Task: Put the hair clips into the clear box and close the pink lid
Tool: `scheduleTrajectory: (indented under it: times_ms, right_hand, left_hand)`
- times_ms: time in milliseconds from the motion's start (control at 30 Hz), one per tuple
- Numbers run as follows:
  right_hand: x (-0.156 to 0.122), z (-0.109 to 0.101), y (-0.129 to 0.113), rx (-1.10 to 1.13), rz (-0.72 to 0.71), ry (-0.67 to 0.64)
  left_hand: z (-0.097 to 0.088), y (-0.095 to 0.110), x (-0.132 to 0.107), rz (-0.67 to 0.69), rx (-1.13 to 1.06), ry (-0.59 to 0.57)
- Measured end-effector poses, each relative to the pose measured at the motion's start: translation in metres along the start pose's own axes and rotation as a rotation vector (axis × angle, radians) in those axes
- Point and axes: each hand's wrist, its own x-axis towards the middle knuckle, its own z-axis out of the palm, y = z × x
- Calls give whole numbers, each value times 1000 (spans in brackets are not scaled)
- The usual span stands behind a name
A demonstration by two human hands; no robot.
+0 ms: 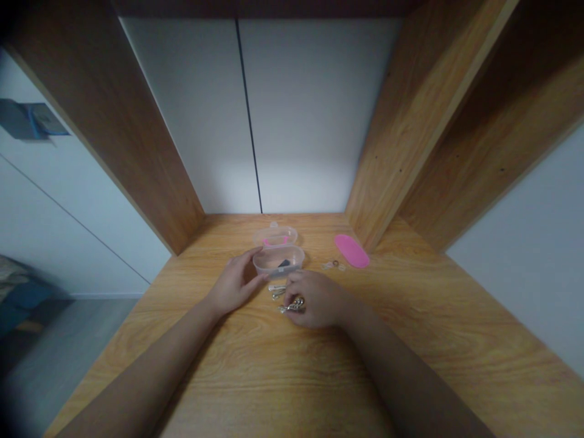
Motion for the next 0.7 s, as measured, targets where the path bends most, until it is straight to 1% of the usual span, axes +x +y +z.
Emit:
scheduleTrajectory:
  times_ms: [233, 467, 700]
  right_hand:
    - [2, 3, 0, -20, -47, 11]
    - [3, 5, 1, -3, -73, 70]
    - [6, 5, -5, -21, -48, 38]
  left_hand:
    - [0, 2, 0, -12, 4, -3]
    - [0, 1, 0, -7, 3, -1]
    - [-1, 2, 1, -7, -1, -3]
